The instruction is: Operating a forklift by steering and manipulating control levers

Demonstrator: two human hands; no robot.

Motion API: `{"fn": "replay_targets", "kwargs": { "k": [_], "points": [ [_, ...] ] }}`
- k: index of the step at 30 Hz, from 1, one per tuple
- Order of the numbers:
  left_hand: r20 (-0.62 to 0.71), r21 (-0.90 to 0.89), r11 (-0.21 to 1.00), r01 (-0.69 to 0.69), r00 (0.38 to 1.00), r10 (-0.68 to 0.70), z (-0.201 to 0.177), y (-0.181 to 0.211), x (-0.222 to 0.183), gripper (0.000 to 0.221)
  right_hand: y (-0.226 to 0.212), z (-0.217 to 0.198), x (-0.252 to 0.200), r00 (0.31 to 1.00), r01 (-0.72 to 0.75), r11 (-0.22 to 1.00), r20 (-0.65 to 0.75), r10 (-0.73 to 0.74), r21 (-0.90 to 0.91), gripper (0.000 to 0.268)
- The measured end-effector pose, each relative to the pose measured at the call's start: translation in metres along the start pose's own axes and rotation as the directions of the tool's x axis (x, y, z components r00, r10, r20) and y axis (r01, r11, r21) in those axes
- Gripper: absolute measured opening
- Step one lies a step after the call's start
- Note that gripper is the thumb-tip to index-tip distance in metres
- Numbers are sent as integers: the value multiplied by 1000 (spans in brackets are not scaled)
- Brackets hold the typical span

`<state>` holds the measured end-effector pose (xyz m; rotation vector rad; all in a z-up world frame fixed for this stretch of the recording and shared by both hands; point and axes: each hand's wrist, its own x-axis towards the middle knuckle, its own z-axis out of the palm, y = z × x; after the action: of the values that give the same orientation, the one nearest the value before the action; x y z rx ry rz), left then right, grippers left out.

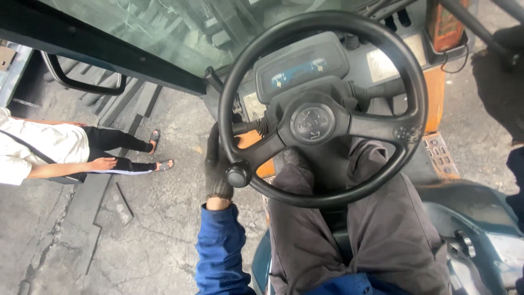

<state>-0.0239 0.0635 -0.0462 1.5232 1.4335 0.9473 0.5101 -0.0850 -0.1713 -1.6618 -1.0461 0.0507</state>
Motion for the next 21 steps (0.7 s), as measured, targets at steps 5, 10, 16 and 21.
{"fn": "replay_targets", "kwargs": {
  "k": [5,10,16,21],
  "points": [
    [-54,-112,979,-171,985,166,20,0,17,34,-10,-10,-1,977,212,970,42,-208,-118,25],
    [-99,-101,986,-136,987,126,22,-12,27,25,-54,-8,-2,989,132,989,75,-127,-63,24],
    [-128,-63,992,-110,987,101,19,-12,30,23,-88,-14,18,895,-443,875,149,420,196,21],
    [-160,134,987,-84,982,105,16,-32,20,32,-120,-22,-5,986,66,993,161,-50,-94,25]
  ]
}}
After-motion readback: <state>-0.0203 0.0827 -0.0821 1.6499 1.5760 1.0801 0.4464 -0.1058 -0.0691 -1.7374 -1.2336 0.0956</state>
